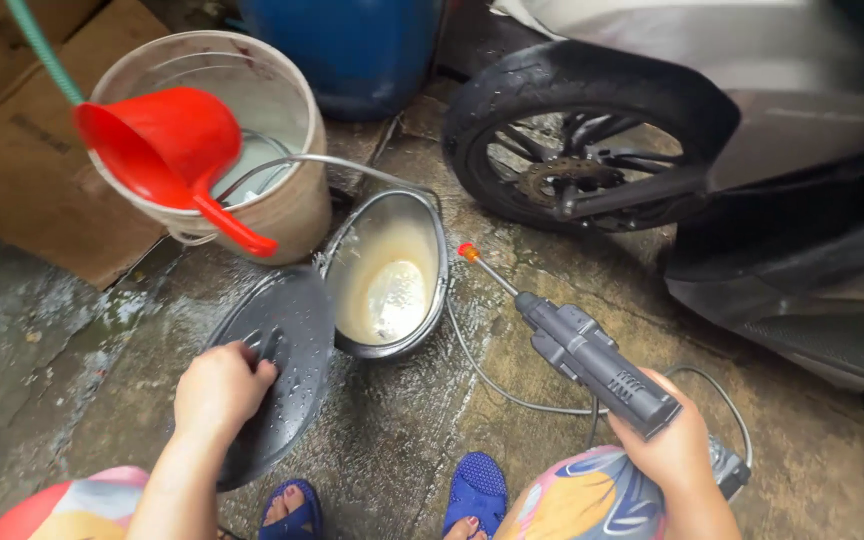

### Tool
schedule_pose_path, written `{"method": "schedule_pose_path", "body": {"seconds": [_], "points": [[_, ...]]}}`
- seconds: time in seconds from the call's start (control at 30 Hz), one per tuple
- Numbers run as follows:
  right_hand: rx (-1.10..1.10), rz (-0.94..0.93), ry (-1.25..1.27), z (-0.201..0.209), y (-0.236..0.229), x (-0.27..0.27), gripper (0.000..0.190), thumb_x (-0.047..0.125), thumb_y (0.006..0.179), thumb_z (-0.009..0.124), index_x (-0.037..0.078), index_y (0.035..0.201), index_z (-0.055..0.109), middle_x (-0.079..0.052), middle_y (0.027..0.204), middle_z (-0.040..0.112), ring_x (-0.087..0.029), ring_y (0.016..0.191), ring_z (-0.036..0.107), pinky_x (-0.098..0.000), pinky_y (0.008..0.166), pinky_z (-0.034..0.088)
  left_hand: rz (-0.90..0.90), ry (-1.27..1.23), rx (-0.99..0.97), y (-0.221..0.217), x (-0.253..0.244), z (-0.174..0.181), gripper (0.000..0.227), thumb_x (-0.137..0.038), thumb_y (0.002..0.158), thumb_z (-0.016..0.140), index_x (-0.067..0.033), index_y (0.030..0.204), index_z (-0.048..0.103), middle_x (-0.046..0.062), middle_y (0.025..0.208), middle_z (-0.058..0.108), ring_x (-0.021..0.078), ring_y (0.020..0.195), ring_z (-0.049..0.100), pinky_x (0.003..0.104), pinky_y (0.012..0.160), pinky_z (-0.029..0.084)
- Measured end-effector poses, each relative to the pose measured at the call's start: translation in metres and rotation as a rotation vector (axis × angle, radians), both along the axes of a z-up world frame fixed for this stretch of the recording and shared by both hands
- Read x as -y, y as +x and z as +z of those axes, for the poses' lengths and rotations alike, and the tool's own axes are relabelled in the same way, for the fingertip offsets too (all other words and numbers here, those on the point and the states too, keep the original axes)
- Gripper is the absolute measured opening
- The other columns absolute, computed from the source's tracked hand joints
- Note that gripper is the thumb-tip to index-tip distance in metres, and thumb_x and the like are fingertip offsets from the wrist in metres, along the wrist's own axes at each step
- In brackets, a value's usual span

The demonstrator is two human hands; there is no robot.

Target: Cleaning the interior of a black plastic bucket using a cordless pressure washer in an outdoor area.

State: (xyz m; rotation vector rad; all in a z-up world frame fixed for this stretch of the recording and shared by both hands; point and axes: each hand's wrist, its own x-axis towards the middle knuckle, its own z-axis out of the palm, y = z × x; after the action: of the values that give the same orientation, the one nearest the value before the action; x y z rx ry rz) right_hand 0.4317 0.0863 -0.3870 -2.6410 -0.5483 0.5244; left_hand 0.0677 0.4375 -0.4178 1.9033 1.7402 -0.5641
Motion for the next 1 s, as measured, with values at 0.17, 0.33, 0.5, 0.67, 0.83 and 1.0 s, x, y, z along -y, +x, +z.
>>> {"method": "schedule_pose_path", "body": {"seconds": [0.17, 0.33, 0.5, 0.67, 0.83, 1.0], "points": [[-0.020, 0.134, -0.035, 0.030, -0.008, -0.041, 0.046, 0.017, 0.065, 0.075, 0.028, 0.110, 0.078, 0.011, 0.107, 0.081, -0.014, 0.095, 0.078, -0.0301, 0.082, 0.053, 0.073, 0.020, -0.115, -0.032, -0.004, -0.084, 0.047, -0.036, 0.090, 0.057, -0.0041, 0.120, 0.073, 0.021, 0.121, 0.076, 0.0386, 0.113, 0.073, 0.045, 0.096, 0.059], [0.063, 0.295, -0.340, 0.050, -0.031, -0.079, 0.042, 0.031, 0.070, 0.069, 0.040, 0.112, 0.073, 0.018, 0.111, 0.076, -0.020, 0.098, 0.075, -0.0384, 0.074, 0.056, 0.227, -0.079, -0.002, -0.017, -0.007, -0.164, 0.047, -0.011, 0.098, 0.040, -0.0048, 0.141, 0.059, 0.019, 0.143, 0.059, 0.0413, 0.129, 0.063, 0.048, 0.107, 0.052], [0.022, 0.262, -0.277, 0.044, -0.045, -0.081, 0.044, 0.030, 0.070, 0.074, 0.029, 0.114, 0.073, 0.002, 0.109, 0.079, -0.027, 0.103, 0.074, -0.0409, 0.085, 0.057, 0.706, -0.303, 0.591, 0.038, 0.019, -0.195, 0.052, -0.043, 0.106, 0.041, -0.0074, 0.139, 0.059, 0.020, 0.128, 0.070, 0.0380, 0.112, 0.068, 0.048, 0.091, 0.054], [-0.066, 0.163, -0.183, 0.068, -0.064, -0.089, 0.043, 0.024, 0.079, 0.078, 0.004, 0.117, 0.073, -0.019, 0.105, 0.080, -0.040, 0.106, 0.074, -0.0508, 0.091, 0.059, 1.253, -0.531, 1.133, 0.097, 0.034, -0.173, 0.045, -0.028, 0.113, 0.038, 0.0031, 0.146, 0.033, 0.034, 0.128, 0.058, 0.0443, 0.117, 0.065, 0.057, 0.096, 0.058], [-0.070, 0.048, -0.197, 0.105, -0.077, -0.089, 0.045, 0.029, 0.070, 0.085, 0.001, 0.103, 0.075, -0.023, 0.097, 0.078, -0.042, 0.103, 0.073, -0.0548, 0.088, 0.056, 1.152, -0.405, 1.155, 0.134, 0.026, -0.087, 0.051, -0.025, 0.113, 0.037, -0.0028, 0.154, 0.016, 0.041, 0.141, 0.041, 0.0516, 0.108, 0.067, 0.057, 0.092, 0.058], [-0.206, -0.003, -0.235, 0.153, -0.085, -0.096, 0.039, 0.027, 0.070, 0.081, 0.004, 0.100, 0.077, -0.019, 0.095, 0.079, -0.040, 0.102, 0.074, -0.0504, 0.086, 0.057, 0.855, -0.316, 0.673, 0.130, 0.005, -0.071, 0.061, -0.036, 0.108, 0.054, -0.0140, 0.158, 0.027, 0.028, 0.141, 0.043, 0.0405, 0.099, 0.071, 0.057, 0.081, 0.063]]}}
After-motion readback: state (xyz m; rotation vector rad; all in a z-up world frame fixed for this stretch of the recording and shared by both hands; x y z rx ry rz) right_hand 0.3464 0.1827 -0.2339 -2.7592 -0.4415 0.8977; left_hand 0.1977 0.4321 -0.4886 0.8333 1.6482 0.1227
